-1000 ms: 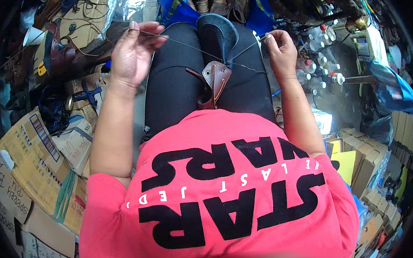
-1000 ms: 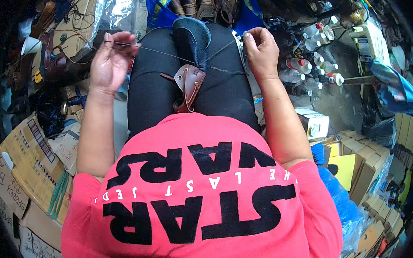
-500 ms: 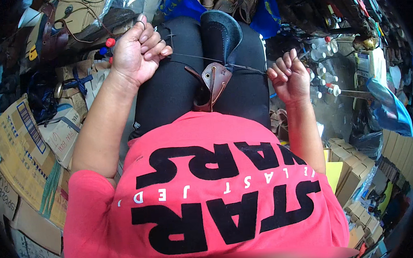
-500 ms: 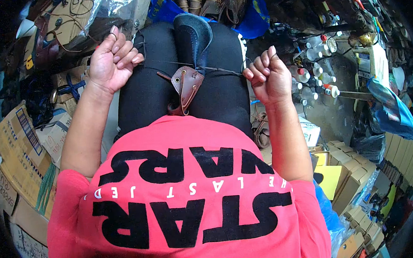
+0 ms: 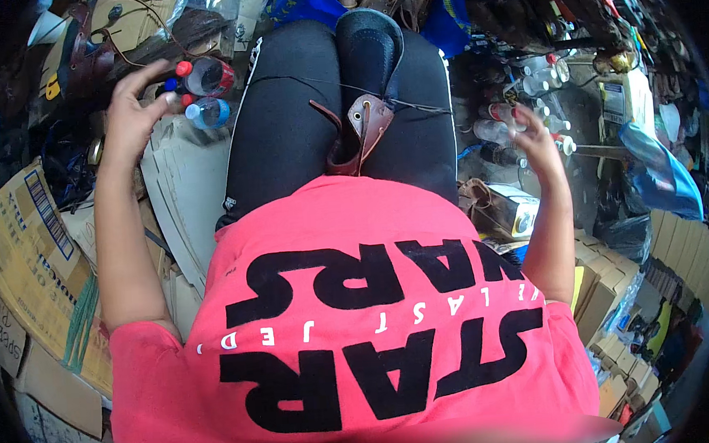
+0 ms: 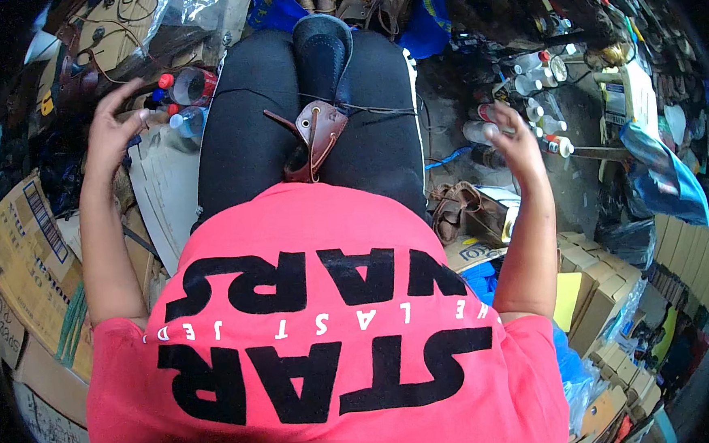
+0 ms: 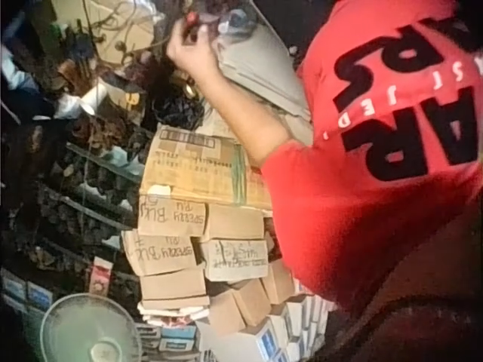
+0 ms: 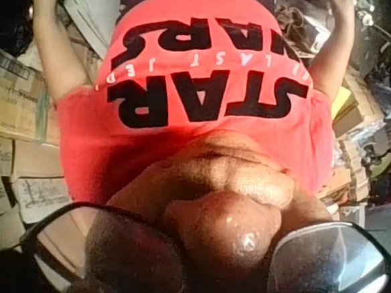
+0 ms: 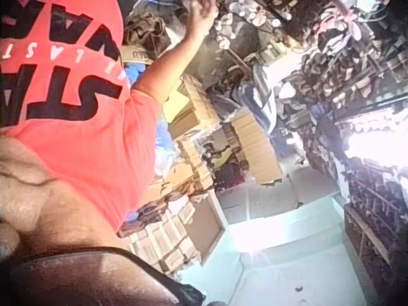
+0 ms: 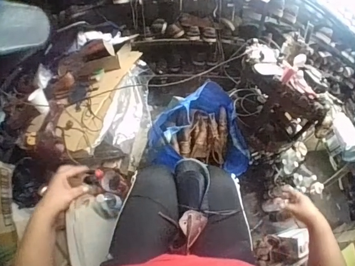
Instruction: Lacing and adjusting the leather components of a shoe upper.
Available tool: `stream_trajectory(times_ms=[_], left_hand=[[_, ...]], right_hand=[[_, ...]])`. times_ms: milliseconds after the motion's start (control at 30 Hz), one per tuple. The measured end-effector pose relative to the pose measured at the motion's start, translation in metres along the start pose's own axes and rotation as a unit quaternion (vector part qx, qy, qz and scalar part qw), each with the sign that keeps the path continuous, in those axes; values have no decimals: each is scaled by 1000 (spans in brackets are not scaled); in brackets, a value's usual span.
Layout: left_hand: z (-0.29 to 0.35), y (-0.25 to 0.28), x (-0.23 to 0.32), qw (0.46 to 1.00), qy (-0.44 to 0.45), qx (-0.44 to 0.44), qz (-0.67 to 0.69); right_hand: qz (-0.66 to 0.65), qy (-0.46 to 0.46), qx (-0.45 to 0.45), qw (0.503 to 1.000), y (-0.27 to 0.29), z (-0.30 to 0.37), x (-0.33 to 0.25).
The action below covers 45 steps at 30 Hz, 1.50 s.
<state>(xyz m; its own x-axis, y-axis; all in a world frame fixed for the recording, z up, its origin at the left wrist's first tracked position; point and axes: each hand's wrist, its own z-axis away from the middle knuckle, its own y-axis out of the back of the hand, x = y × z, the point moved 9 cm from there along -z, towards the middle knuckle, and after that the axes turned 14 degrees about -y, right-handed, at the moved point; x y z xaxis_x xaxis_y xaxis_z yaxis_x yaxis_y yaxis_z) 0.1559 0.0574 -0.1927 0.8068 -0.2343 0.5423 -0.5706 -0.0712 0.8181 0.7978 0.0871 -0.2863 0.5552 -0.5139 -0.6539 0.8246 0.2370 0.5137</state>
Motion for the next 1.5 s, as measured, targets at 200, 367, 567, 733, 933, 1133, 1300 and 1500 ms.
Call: stream_trajectory(times_ms=[200, 367, 567, 733, 933, 1133, 1300, 1500], left_hand=[[-23, -84, 237, 979, -170, -112, -3], [-28, -139, 242, 949, -188, -239, -87], [-19, -144, 232, 960, -201, -189, 54], [-29, -160, 228, 945, -152, -270, 109], [-62, -132, 220, 961, -233, -121, 89], [-96, -164, 221, 952, -250, -85, 153], [-96, -182, 222, 942, -252, -95, 199], [-97, -188, 222, 940, -247, -100, 211]], right_hand=[[132, 285, -117, 942, -120, 48, -222], [379, 264, -55, 885, -153, 27, -247], [254, 135, -154, 945, -146, 44, -214], [148, 123, -157, 969, -143, 37, -204], [158, 233, 15, 959, -140, 59, -215], [262, 334, -33, 905, -152, 106, -218], [308, 313, -75, 895, -164, 97, -205], [266, 305, -95, 910, -147, 116, -197]])
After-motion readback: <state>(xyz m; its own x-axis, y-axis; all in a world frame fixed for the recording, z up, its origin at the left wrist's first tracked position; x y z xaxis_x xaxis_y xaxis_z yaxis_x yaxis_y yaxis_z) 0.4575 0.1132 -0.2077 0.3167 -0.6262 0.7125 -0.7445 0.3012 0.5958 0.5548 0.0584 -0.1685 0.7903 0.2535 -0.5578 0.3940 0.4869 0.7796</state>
